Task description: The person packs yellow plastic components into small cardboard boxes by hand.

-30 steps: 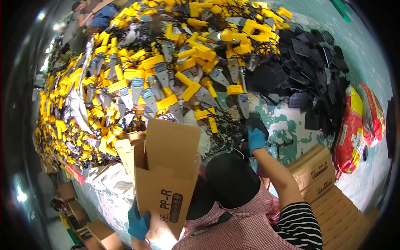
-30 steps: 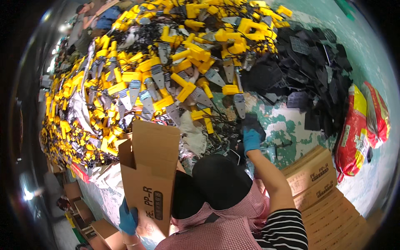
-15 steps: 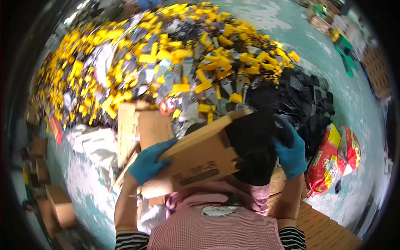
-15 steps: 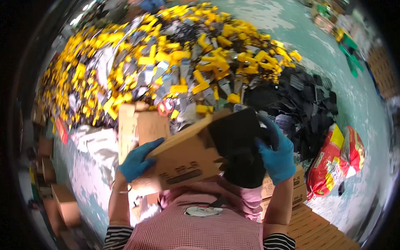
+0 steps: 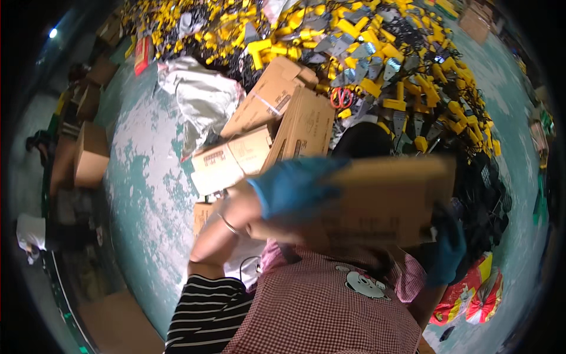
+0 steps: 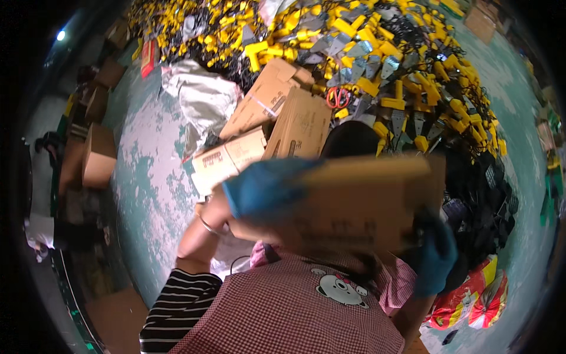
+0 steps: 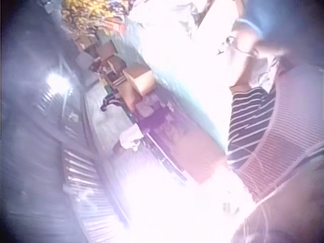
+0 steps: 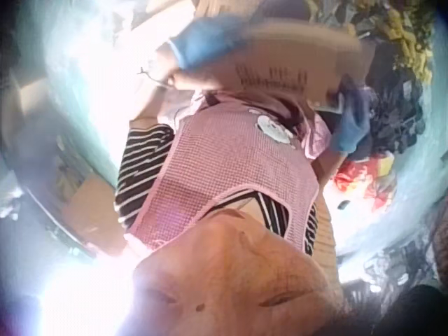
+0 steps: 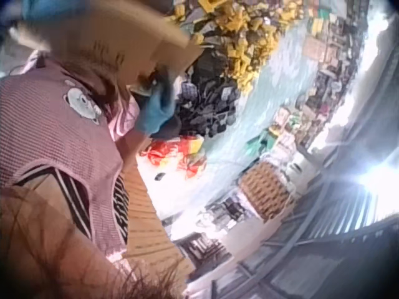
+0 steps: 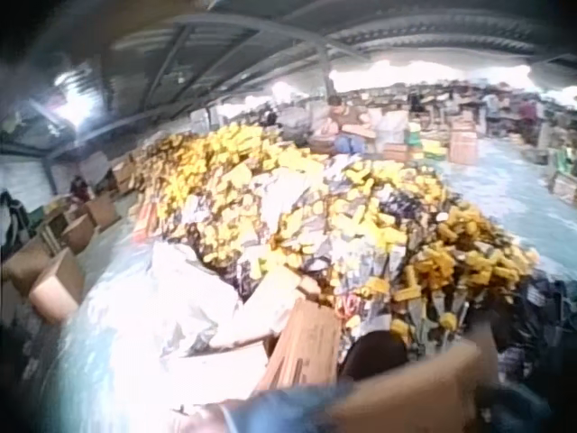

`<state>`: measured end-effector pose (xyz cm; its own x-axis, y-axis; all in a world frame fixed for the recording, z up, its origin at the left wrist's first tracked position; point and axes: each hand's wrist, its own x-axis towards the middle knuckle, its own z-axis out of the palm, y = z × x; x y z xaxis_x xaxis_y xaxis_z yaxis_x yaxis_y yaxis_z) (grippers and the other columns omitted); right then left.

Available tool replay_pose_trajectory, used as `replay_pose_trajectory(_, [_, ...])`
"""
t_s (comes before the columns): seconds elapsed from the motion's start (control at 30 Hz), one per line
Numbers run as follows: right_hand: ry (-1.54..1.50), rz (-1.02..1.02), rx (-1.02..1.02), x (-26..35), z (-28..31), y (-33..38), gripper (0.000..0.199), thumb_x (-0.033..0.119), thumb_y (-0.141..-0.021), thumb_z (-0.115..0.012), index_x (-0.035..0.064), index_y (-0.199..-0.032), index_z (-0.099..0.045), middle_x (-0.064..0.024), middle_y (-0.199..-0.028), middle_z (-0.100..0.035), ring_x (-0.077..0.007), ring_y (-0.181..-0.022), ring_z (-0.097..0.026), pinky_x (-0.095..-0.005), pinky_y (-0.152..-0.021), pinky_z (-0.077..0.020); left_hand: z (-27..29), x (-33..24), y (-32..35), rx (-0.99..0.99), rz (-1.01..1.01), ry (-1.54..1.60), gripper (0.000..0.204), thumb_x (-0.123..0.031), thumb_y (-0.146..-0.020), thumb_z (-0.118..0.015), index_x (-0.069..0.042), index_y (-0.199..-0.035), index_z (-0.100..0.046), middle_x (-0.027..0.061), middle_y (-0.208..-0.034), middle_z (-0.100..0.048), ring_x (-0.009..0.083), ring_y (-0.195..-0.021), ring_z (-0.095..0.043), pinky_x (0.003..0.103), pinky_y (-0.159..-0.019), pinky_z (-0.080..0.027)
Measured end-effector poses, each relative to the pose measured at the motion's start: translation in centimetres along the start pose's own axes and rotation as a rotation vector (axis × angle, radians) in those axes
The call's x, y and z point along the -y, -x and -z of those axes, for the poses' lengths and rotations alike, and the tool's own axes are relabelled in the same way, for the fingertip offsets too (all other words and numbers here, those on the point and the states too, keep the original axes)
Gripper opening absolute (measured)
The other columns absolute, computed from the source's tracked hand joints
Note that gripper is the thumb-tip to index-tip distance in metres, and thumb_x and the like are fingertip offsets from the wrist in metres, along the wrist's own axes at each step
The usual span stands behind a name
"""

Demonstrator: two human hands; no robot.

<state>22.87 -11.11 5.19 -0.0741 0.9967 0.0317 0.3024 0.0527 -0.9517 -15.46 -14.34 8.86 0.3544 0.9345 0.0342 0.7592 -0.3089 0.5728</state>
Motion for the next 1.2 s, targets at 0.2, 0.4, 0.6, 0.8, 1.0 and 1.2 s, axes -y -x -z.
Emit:
replay_pose_trajectory(0.2, [-0.231,-0.186,-0.084,-11.2,-1.9,-6.1,0.033,0.008,-0.099,-0.057,-0.0026,-0.13,-0.06,-0.0124,-0.125,-0.064,-0.0229,-0.113,-0.063,-0.0329,-0.1,-0.0502,7.2,12.4,0.2,-0.503,0.214,0.132,0.058,-0.047,-0.099,-0.055,-0.006,-0.139,-0.053,0.0242,-0.11,-0.07,0.0316,-0.104,-0.07,0.035,-0.091,-0.053])
replay_pose_trajectory(0.4, [0.224,-0.265,0.145,-17.3,-5.3,-9.0,0.03,0.009,-0.097,-0.058,0.0026,-0.126,-0.065,-0.0098,-0.12,-0.069,-0.021,-0.109,-0.066,-0.0319,-0.093,-0.0515,2.7,28.9,4.0,-0.914,0.414,-0.282,0.048,-0.034,-0.09,-0.068,-0.001,-0.124,-0.06,0.0221,-0.13,-0.058,0.0399,-0.117,-0.057,0.042,-0.099,-0.045])
replay_pose_trajectory(0.6, [1.107,-0.429,0.434,-29.0,6.0,-11.1,0.037,0.022,-0.094,-0.061,0.0088,-0.128,-0.063,-0.0211,-0.113,-0.069,-0.0342,-0.105,-0.067,-0.0407,-0.086,-0.0523,-17.9,32.9,24.4,-0.527,1.412,-0.335,0.009,-0.015,-0.083,-0.064,-0.007,-0.086,-0.068,0.0181,-0.087,-0.067,0.038,-0.086,-0.064,0.049,-0.079,-0.05])
replay_pose_trajectory(0.8, [1.871,0.525,0.695,-42.7,15.8,-11.6,0.064,0.06,-0.097,-0.039,0.0161,-0.142,-0.053,-0.0185,-0.145,-0.051,-0.03,-0.139,-0.044,-0.0403,-0.118,-0.0262,-36.6,33.4,26.1,-0.159,0.64,-0.027,0.041,-0.022,-0.092,-0.051,-0.011,-0.131,-0.06,0.0157,-0.132,-0.06,0.0311,-0.124,-0.056,0.044,-0.104,-0.046])
replay_pose_trajectory(1.0, [1.912,0.441,0.852,-44.7,19.4,-8.9,0.065,0.06,-0.097,-0.039,0.0157,-0.143,-0.052,-0.0169,-0.147,-0.049,-0.029,-0.139,-0.043,-0.0397,-0.118,-0.027,-37.8,30.9,30.1,0.254,0.847,0.199,0.049,-0.025,-0.096,-0.047,-0.013,-0.143,-0.051,0.0134,-0.148,-0.048,0.0291,-0.136,-0.045,0.041,-0.114,-0.038])
replay_pose_trajectory(1.2, [1.89,0.357,1.08,-48.6,-0.4,-5.3,0.066,0.06,-0.097,-0.039,0.0153,-0.145,-0.049,-0.015,-0.149,-0.048,-0.0278,-0.141,-0.041,-0.039,-0.117,-0.0279,-32.4,23.2,47.1,0.17,1.043,0.258,0.048,-0.025,-0.096,-0.047,-0.013,-0.142,-0.052,0.0138,-0.147,-0.049,0.029,-0.135,-0.047,0.041,-0.113,-0.038])
